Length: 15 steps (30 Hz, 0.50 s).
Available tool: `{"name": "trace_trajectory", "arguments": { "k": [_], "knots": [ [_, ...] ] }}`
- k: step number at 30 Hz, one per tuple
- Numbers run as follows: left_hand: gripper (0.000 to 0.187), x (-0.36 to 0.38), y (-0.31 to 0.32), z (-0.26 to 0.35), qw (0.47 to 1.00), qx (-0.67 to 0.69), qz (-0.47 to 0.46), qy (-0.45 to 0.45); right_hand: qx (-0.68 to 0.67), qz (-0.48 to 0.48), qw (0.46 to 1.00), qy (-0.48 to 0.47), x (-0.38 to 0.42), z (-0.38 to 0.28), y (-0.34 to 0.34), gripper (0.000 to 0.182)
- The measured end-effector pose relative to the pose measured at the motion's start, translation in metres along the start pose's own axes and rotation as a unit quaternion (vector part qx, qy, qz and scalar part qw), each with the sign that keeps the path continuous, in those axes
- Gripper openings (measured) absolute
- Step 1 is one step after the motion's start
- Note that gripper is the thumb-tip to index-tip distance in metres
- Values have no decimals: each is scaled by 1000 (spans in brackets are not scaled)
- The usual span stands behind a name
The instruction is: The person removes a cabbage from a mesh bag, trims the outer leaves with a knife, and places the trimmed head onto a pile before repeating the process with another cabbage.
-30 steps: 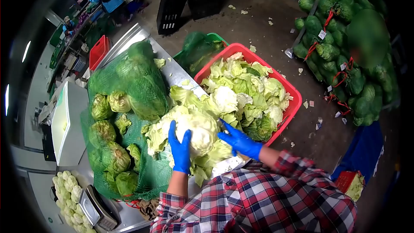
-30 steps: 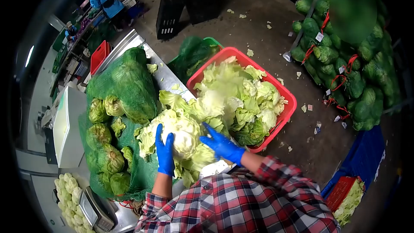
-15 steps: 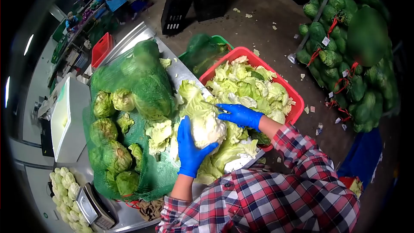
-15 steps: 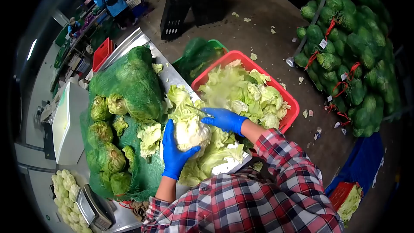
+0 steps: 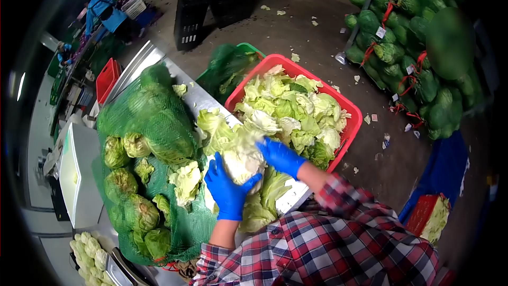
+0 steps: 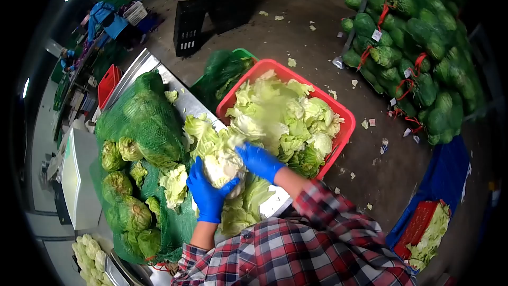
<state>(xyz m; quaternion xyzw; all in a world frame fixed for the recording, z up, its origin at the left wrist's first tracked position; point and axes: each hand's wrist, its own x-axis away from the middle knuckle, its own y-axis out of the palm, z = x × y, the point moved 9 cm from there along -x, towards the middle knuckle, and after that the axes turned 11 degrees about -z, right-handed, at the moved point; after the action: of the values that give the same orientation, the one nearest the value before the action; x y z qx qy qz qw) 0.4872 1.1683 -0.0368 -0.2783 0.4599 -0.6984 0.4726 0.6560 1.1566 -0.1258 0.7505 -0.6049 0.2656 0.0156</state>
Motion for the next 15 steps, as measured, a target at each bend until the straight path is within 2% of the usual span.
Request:
{"name": "trace_trajectory", "arguments": {
  "k": [3,5,6,9,12,15],
  "knots": [
    [108,16,2,-9,999,43,23,6,-108,-48,991,59,-2,2,-7,67],
    [112,24,3,-23,995,92,28,8,-165,-69,983,-42,-2,-10,15,76],
    [114,34,5,-30,993,113,40,11,-240,-47,968,53,-2,10,25,71],
    [116,51,10,-42,984,159,73,24,-206,-52,977,32,-7,2,24,66],
    [113,51,13,-39,981,167,86,46,-160,6,987,23,-21,12,17,58],
    [113,55,11,-38,981,163,93,47,-177,27,983,27,-16,7,12,57]
  ]
}}
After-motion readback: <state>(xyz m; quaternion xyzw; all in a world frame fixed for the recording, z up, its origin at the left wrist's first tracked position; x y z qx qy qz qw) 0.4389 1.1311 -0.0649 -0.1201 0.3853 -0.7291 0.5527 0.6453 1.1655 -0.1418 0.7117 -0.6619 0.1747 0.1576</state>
